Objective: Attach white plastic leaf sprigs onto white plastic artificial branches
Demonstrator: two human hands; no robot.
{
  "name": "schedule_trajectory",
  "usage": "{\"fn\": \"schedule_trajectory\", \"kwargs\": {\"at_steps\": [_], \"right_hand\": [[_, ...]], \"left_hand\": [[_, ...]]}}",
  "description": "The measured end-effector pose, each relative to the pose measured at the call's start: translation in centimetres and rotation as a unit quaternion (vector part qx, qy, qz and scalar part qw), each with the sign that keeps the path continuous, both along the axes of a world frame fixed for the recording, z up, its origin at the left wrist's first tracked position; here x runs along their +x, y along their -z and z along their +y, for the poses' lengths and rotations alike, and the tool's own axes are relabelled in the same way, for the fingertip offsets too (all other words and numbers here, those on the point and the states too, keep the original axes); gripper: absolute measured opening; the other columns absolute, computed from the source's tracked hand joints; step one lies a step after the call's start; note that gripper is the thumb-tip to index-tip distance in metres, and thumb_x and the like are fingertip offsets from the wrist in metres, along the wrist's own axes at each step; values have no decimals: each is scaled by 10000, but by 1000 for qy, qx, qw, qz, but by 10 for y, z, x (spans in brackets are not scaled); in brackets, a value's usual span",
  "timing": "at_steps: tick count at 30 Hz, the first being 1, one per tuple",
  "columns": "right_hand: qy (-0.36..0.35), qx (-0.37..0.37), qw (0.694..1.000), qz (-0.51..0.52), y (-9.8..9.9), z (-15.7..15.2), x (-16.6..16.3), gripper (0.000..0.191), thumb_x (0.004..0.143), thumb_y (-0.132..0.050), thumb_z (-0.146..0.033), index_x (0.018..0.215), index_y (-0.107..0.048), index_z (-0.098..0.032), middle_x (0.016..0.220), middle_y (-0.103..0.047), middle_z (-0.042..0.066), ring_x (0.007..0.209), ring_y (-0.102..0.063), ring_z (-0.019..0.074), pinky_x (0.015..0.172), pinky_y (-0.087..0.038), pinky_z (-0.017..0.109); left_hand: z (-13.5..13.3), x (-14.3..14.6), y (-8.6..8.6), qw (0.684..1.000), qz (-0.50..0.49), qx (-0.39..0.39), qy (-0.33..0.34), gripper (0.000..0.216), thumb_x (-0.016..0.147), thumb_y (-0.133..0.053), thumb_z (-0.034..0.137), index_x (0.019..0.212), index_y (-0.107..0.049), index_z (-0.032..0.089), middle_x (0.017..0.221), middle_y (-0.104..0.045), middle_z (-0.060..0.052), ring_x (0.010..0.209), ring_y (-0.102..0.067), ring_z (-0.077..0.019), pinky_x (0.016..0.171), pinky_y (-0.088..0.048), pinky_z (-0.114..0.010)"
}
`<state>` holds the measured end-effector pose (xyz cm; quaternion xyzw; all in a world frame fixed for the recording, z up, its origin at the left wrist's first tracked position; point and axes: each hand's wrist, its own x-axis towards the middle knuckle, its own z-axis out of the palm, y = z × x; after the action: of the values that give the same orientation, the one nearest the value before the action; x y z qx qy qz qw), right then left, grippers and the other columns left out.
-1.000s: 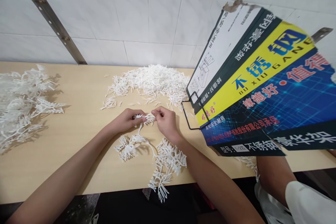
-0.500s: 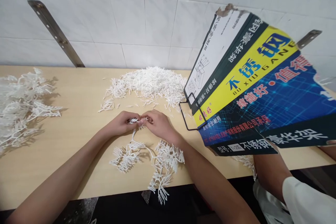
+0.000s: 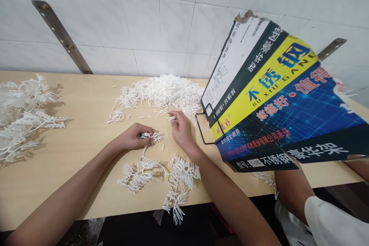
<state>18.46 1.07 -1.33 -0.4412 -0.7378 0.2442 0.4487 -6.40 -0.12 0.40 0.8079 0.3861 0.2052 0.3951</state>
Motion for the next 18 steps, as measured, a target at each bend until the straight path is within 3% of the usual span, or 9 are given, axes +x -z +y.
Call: {"fn": "schedule_trajectory", "kwargs": {"at_steps": [3,7,12,18], "right_hand": [[-55,50,995,-65,-2,-7,-13,371,1041,-578,-322,1402,-617,-247,1397,-652,117,1295,-576,266,1046,-471,423],[-116,74,981,-137,3,-12,-21,137,999,-693,-346,1032,-755,-228,986,-773,61,1033,-659,247,929,-470,398],[-47,53,997,-39,3,-12,-19,133,977,-691,-242,851,-731,-221,825,-731,32,832,-664,206,759,-483,325],[59,46,997,34,-7,-20,-16,179,962,-645,-250,797,-693,-202,798,-714,44,753,-654,195,669,-461,300]], "left_hand": [[-1,3,0,1000,-19,8,0,121,841,-600,236,843,-693,160,706,-628,28,626,-489,-115,613,-366,-232],[-5,6,0,998,-63,19,-20,139,892,-618,289,936,-680,172,787,-695,2,687,-558,-132,643,-406,-227],[-7,7,0,995,-68,7,-76,227,924,-638,325,1104,-572,204,697,-634,58,589,-469,-110,581,-343,-212],[-4,18,-4,998,-14,25,-53,343,987,-542,409,918,-744,139,651,-564,23,592,-428,-107,601,-328,-233]]}}
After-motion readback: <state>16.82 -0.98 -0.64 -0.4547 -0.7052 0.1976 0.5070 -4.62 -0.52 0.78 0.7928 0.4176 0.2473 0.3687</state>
